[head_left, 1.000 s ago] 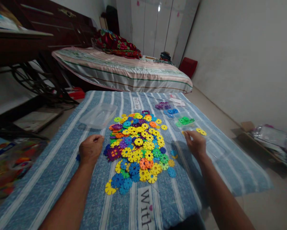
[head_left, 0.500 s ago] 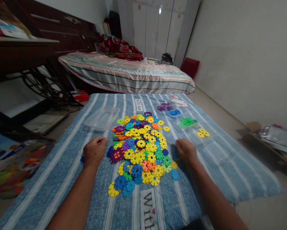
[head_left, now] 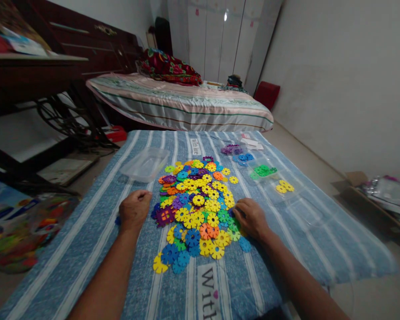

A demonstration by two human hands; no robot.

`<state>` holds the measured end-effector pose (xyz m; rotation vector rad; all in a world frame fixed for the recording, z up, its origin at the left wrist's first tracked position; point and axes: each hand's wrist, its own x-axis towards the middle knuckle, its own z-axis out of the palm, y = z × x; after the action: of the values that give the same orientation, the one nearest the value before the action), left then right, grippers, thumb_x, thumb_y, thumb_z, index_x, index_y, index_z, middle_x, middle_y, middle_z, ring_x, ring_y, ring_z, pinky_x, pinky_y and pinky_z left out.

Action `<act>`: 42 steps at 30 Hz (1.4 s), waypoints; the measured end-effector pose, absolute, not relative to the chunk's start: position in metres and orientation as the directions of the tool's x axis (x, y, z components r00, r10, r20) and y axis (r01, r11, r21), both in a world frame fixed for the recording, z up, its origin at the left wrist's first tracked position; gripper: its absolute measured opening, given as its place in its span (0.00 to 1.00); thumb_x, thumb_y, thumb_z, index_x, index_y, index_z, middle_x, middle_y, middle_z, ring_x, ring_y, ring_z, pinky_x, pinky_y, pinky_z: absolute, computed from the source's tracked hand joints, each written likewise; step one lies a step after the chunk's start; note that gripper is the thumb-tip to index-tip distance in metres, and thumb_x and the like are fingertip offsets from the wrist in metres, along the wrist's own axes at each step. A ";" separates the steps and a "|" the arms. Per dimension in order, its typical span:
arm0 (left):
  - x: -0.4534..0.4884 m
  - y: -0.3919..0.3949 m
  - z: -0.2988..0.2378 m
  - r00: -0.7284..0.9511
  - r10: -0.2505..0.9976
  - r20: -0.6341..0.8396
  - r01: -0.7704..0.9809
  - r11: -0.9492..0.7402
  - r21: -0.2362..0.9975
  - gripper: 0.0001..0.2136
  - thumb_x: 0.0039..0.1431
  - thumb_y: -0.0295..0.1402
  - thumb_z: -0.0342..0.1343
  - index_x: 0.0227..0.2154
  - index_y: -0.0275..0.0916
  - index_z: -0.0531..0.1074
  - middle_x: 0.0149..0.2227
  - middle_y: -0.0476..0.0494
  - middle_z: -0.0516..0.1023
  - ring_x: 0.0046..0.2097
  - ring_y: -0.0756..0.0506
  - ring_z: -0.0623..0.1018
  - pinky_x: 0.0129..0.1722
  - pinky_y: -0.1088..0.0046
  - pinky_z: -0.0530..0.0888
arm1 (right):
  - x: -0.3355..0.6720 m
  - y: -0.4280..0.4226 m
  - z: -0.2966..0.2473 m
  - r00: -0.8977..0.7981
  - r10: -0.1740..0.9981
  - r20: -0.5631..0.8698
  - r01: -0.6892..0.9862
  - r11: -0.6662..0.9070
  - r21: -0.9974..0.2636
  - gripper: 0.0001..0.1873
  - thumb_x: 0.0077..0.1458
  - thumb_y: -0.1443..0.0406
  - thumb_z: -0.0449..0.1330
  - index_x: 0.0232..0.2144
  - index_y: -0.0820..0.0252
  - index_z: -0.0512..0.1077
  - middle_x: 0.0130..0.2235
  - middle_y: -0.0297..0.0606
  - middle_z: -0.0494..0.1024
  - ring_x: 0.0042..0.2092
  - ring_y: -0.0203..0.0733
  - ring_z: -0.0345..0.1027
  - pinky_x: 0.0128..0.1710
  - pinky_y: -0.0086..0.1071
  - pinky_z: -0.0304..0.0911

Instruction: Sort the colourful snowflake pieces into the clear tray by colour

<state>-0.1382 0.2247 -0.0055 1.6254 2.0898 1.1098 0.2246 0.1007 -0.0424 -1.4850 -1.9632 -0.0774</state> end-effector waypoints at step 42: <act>-0.139 0.227 -0.013 -0.330 0.907 0.262 0.714 0.059 0.697 0.10 0.48 0.41 0.53 0.26 0.43 0.75 0.32 0.46 0.81 0.37 0.42 0.79 0.43 0.69 0.74 | 0.212 0.117 -0.049 -0.171 0.832 0.528 0.854 0.393 -0.342 0.10 0.64 0.64 0.55 0.40 0.57 0.77 0.44 0.45 0.79 0.46 0.47 0.71 0.48 0.40 0.66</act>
<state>-0.1389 0.2270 -0.0131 1.6479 2.0908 1.1329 0.2118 0.1167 -0.0495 -1.4386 -1.9976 -0.0425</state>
